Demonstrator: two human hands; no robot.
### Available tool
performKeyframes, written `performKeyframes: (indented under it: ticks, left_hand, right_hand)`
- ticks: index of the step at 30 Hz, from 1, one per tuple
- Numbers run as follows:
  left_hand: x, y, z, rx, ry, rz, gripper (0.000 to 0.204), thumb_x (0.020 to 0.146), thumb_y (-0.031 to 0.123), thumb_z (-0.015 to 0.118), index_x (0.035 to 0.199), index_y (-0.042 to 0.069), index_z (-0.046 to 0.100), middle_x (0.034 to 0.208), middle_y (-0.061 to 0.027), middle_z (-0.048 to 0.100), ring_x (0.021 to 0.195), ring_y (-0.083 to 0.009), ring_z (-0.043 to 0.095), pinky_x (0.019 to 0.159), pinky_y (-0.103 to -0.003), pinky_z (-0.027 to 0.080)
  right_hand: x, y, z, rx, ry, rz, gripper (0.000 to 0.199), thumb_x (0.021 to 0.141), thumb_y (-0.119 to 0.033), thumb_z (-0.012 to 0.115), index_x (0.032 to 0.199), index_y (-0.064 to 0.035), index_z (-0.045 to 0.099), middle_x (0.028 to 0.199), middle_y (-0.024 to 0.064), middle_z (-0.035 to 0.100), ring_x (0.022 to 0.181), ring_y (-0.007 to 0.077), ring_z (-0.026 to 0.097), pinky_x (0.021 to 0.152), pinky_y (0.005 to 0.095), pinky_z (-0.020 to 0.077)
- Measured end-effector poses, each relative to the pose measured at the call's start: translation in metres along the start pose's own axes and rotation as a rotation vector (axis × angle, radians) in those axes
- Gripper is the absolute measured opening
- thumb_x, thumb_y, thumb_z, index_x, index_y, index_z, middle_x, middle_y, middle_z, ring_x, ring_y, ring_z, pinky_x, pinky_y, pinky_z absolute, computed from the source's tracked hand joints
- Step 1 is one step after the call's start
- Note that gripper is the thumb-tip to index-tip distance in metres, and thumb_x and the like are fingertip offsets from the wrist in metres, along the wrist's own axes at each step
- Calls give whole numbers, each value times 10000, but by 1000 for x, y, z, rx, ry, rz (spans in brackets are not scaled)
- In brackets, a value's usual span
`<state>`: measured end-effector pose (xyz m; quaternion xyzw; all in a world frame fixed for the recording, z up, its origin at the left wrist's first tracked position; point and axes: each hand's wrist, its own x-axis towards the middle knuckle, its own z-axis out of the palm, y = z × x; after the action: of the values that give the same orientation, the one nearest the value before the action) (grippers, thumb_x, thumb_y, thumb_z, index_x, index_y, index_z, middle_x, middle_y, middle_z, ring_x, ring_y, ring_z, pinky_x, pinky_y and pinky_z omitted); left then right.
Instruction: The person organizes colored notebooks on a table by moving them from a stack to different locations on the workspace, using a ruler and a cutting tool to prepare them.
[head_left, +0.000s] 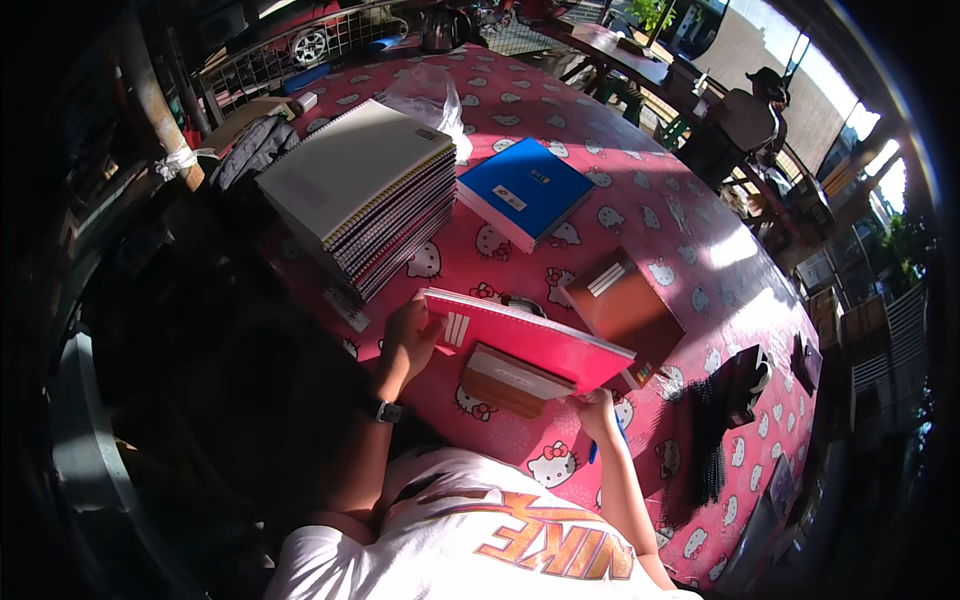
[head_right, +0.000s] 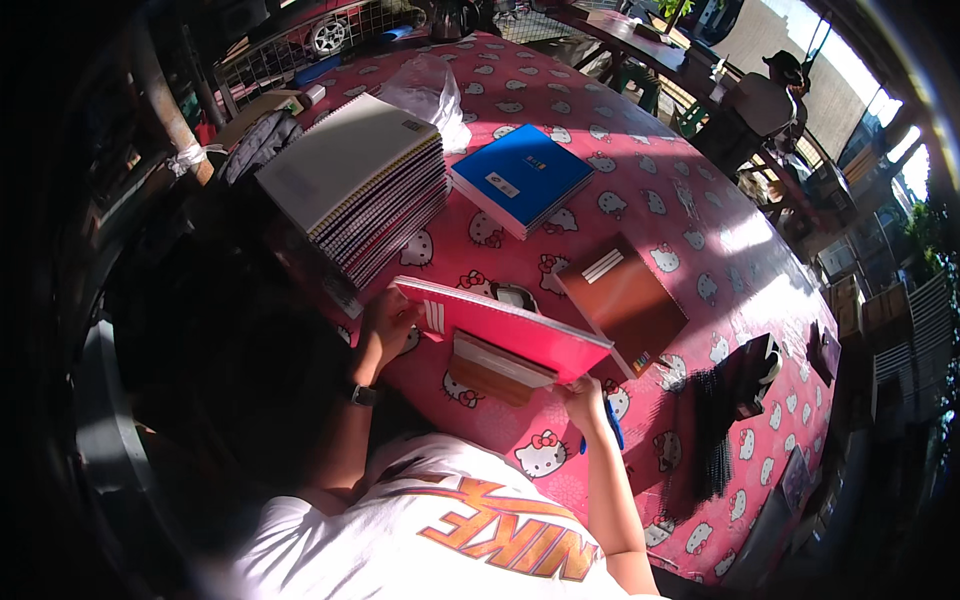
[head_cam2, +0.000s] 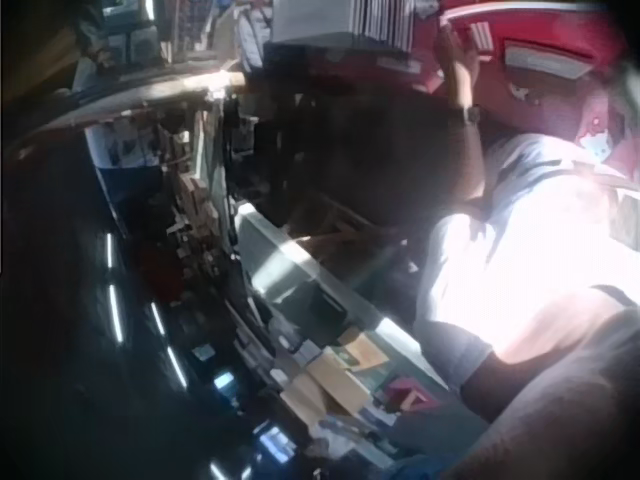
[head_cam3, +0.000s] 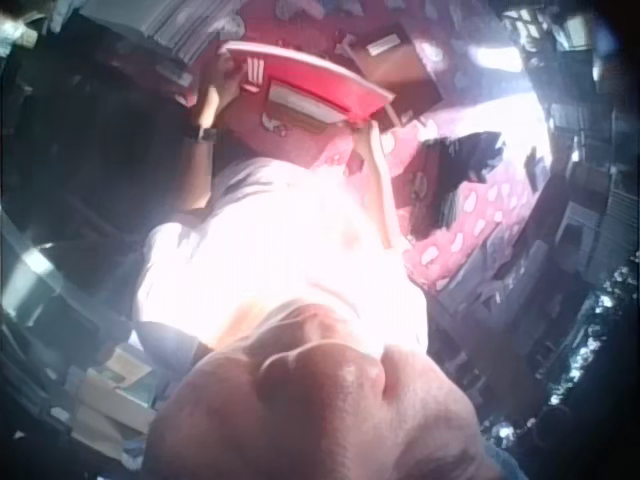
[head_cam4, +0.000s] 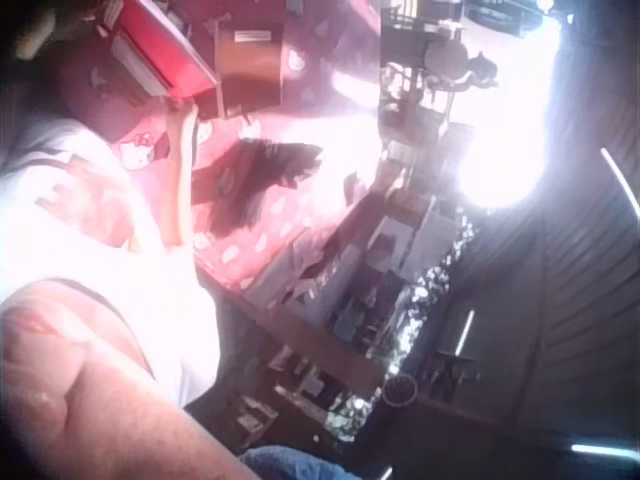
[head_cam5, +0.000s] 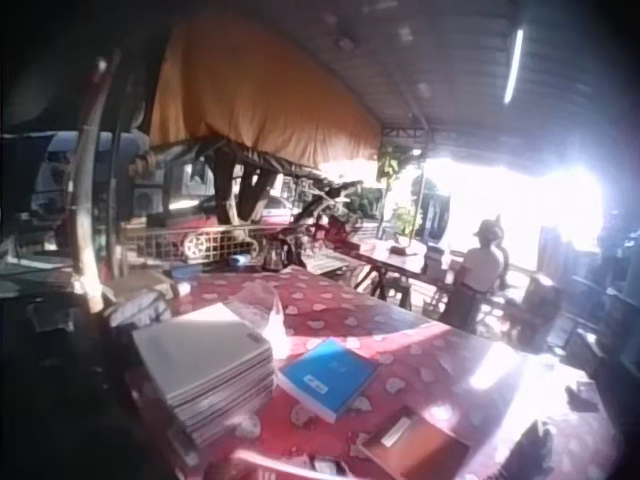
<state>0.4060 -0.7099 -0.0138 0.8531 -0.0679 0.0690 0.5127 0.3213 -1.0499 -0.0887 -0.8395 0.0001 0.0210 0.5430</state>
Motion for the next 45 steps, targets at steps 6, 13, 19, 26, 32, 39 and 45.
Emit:
performKeyframes:
  ticks: [6,13,19,26,32,39,45]
  left_hand:
    - [54,70,-59,286,576,496,526,746,-1,547,1258,16,430,1226,-158,498,1186,-297,451,1010,-445,329]
    - [77,22,-79,966,412,152,474,801,167,559,1249,50,454,1315,-93,446,1301,-276,313,1022,-580,217]
    - [31,56,-26,146,420,348,537,910,315,487,1349,40,349,1294,-149,468,1285,-313,325,1064,-447,199]
    - [15,20,26,-614,115,-17,404,915,337,476,1130,-2,519,1035,-82,554,929,-163,495,860,-276,355]
    - [39,41,32,-948,13,49,180,850,177,481,895,10,533,829,-43,503,821,-137,495,808,-277,381]
    - [54,40,16,-782,-98,10,302,885,137,389,1090,-13,552,1097,-149,592,1081,-200,507,973,-309,334]
    - [-1,128,19,13,141,532,600,915,445,379,1358,42,336,1370,-80,419,1353,-289,215,1023,-597,-79]
  right_hand:
    - [-28,-28,4,-204,7,53,170,726,-1,588,889,-35,621,809,125,635,781,269,619,746,373,484]
    - [-33,-88,2,-150,62,24,417,679,-138,732,1053,-46,570,1008,132,608,985,304,560,865,385,418]
    - [-22,-94,18,643,241,-219,821,678,-259,784,1309,21,339,1221,133,498,1120,208,483,970,342,357]
    - [-19,-135,24,709,469,-79,307,832,-336,631,854,-39,552,776,-9,548,760,60,447,730,219,368]
    - [-56,-136,33,677,173,-197,359,849,-339,592,988,-9,565,879,33,578,829,107,517,765,242,405]
    - [-79,25,-129,-650,935,261,169,789,-172,654,916,-61,632,903,104,608,848,257,566,733,351,465]
    - [-91,48,-112,-695,772,221,188,785,-5,575,966,-52,582,904,126,589,867,272,578,769,331,466]
